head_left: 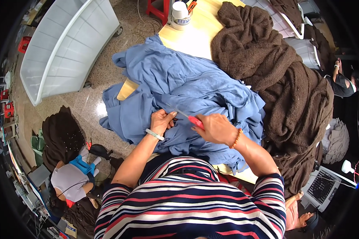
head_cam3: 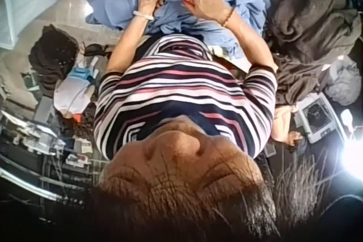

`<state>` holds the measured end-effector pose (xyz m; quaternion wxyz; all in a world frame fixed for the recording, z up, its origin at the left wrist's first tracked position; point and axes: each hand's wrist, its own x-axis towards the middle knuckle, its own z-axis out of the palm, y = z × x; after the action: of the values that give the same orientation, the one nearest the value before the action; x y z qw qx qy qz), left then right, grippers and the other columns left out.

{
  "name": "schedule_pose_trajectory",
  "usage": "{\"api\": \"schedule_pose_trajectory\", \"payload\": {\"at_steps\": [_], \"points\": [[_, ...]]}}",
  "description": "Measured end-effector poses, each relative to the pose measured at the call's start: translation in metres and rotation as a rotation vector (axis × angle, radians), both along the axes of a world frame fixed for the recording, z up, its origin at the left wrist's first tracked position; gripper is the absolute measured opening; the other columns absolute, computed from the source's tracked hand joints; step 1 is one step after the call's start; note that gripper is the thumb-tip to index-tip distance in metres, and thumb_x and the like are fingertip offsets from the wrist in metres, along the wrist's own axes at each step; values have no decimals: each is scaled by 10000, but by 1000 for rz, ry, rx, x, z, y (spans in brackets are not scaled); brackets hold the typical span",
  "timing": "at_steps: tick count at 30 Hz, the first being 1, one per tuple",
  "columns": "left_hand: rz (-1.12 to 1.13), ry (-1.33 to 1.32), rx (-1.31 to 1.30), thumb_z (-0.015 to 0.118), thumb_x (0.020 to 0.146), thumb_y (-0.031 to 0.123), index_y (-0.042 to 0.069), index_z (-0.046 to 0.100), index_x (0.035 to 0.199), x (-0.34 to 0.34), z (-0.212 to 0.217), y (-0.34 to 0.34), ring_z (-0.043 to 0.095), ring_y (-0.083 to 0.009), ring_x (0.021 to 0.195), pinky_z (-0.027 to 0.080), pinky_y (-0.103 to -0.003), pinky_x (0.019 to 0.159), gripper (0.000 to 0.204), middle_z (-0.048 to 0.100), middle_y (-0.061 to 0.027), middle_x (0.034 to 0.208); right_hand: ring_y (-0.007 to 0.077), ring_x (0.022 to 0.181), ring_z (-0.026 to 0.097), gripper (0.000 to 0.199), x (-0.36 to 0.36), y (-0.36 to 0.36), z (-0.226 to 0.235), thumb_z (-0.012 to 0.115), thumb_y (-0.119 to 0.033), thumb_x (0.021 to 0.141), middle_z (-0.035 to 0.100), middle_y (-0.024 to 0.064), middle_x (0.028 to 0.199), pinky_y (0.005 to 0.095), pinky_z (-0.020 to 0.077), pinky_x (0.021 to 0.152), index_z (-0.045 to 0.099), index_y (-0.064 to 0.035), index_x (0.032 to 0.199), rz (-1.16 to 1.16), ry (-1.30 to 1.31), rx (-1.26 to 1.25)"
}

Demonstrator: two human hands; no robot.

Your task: Inspecting garments and using scissors to trim loose threads at a work table.

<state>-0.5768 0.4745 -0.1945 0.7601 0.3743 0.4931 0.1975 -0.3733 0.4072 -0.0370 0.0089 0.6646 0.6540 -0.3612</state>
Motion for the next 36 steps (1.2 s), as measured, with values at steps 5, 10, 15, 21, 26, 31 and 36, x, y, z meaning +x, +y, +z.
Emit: {"api": "schedule_pose_trajectory", "payload": {"at_steps": [5, 10, 15, 21, 26, 31, 36], "points": [[45, -41, -27, 724, 862, 91, 3, 686, 856, -1, -1, 0, 556, -78, 472, 395, -198, 406, 96, 655, -36, 665, 413, 760, 661, 338, 9, 3, 8, 585, -380, 905, 660, 216, 753, 518, 508, 681, 625, -53, 979, 36, 15, -122], [10, -11, -7, 720, 855, 83, 30, 688, 820, -3, -8, -3, 521, -64, 460, 378, -211, 415, 72, 632, -17, 631, 411, 762, 663, 335, 23, -30, 28, 584, -373, 908, 667, 206, 764, 521, 508, 689, 626, -59, 1016, 59, 27, -253], [-13, 71, 140, 735, 842, 111, -2, 693, 797, -5, 0, -5, 501, -44, 514, 378, -237, 461, 129, 630, -29, 618, 410, 746, 658, 342, 1, 1, 25, 599, -356, 902, 661, 213, 748, 507, 510, 677, 598, -51, 1056, 58, 64, -193], [-723, -37, 787, 754, 801, 270, 36, 731, 897, -64, 96, -55, 686, -298, 718, 528, -369, 701, 254, 708, -161, 842, 383, 735, 656, 290, 2, 21, -48, 628, -281, 862, 660, 202, 882, 463, 526, 611, 594, -52, 1037, -131, 109, 322], [-299, 116, 781, 710, 804, 60, 11, 689, 895, -80, 139, -42, 643, -252, 794, 508, -345, 752, 105, 681, -118, 874, 253, 778, 638, 262, -69, -23, -61, 554, -154, 827, 582, 111, 901, 361, 513, 589, 581, -32, 1057, 51, -102, 365], [-285, 280, 1143, 738, 810, 206, 18, 569, 1232, -42, 136, 7, 532, -344, 1124, 388, -429, 973, 491, 591, -171, 1201, 176, 723, 566, 395, -112, -37, -48, 522, -172, 829, 538, 69, 894, 297, 455, 577, 560, 2, 1183, 156, -199, 458], [-550, 617, 1041, 679, 843, 341, 90, 617, 1164, -89, 58, -8, 428, -334, 1290, 228, -559, 1071, 413, 598, -82, 1211, 243, 833, 636, 436, -79, -53, -20, 546, -125, 831, 577, 118, 950, 341, 518, 634, 546, -26, 1255, 149, -16, 234]]}}
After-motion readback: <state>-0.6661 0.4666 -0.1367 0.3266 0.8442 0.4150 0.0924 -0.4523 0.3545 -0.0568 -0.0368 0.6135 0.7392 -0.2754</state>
